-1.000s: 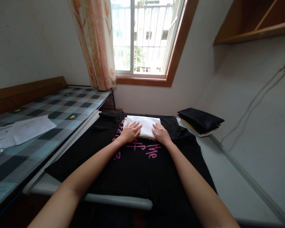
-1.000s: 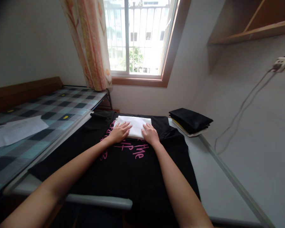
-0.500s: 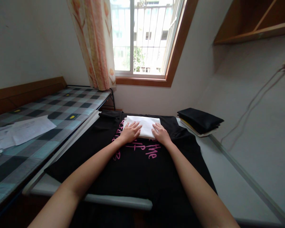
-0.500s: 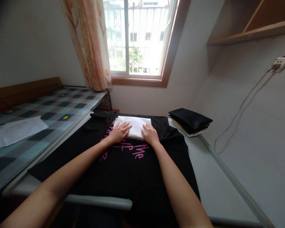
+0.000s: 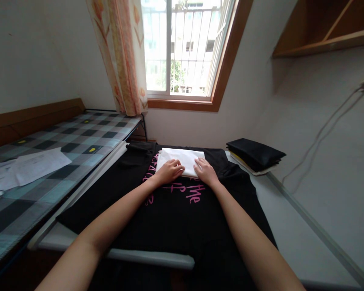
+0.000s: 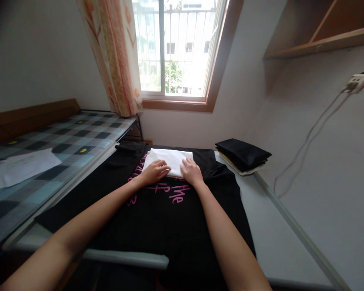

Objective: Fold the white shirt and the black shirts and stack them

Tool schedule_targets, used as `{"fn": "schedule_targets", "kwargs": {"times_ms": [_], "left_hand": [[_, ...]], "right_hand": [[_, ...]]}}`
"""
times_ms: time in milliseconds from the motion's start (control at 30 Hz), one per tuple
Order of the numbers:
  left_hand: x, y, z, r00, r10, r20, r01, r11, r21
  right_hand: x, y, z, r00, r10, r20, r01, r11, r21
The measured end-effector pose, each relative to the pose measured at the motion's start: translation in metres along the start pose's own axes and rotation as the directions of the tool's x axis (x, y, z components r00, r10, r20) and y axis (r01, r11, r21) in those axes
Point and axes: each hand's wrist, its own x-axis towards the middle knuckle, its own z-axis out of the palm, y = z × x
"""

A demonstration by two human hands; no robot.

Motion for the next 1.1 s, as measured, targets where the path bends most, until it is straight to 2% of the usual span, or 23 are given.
{"fn": "schedule_targets", "kwargs": {"times_ms": [100,400,1100], "left_hand": [[-0.0016,-0.0001,0.0038,0.998,-0.052,-0.025,0.05,0.997,-0.066],[-0.0024,0.0009,0.0039,0.996,-0.082,-0.019,0.08,0.992,-0.095],[-0.0025,0.0012,0.0037,0.997,-0.076,-0.02,0.074,0.994,-0.074]], "right_hand": [[0.0,-0.0002,0.0001,1.0,0.001,0.003,-0.001,1.0,-0.009],[-0.0004,-0.0014,-0.0011,1.0,-0.007,0.001,0.007,1.0,-0.02],[-0.0003,-0.0015,-0.0015,1.0,-0.013,0.011,0.013,0.999,-0.043]]}}
